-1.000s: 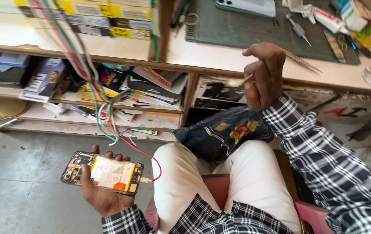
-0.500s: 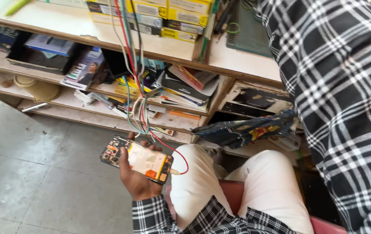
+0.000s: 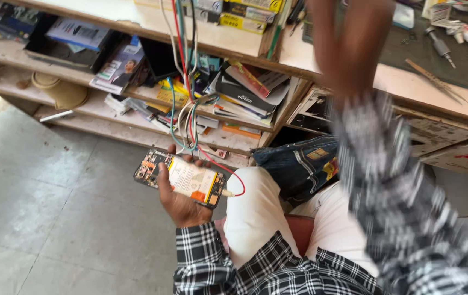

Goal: The person holds a disassembled smartphone with the battery exposed and uses a pair of tweezers to adjust small internal components near the battery and motherboard. They repeatedly probe and reposition parts within the phone's chassis while seated.

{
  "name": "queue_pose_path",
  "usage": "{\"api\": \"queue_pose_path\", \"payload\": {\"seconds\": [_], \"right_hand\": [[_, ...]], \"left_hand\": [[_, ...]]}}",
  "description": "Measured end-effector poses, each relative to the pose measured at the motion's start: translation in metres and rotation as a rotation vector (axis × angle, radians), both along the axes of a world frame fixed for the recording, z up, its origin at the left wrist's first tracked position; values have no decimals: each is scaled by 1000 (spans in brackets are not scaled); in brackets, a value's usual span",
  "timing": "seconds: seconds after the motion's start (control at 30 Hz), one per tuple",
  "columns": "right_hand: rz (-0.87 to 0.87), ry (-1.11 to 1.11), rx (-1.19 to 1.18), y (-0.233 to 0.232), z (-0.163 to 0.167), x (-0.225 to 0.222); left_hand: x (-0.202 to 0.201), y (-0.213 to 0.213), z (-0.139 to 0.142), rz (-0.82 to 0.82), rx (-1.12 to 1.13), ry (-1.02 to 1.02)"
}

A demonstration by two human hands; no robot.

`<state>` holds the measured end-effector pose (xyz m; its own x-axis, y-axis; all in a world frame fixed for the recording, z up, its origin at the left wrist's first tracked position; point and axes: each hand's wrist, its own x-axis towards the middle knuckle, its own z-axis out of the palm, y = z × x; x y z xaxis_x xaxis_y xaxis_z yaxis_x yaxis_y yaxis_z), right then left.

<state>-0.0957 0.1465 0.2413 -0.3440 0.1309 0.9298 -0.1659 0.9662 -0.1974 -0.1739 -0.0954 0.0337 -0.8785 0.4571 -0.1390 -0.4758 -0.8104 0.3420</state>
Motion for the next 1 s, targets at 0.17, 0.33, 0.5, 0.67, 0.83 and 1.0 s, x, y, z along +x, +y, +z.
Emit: {"api": "queue_pose_path", "payload": {"seconds": [0.17,0.33,0.5,0.67,0.83,1.0], "right_hand": [[178,-444,-247,-91,-95,47],[241,-577,-429,-103,-144,61],[277,-609,-538,-99,-147,62],[290,-643,-532,-93,-162,64],[278,-561,-728,-90,-177,64],[222,-504,-769,-92,-185,63]], "left_hand": [[2,-2,2,17,-24,-29],[5,-2,3,2,16,-14],[6,-1,3,23,-39,35],[3,0,4,30,-69,13],[4,0,7,8,-47,15],[5,-1,9,22,-91,35]]}}
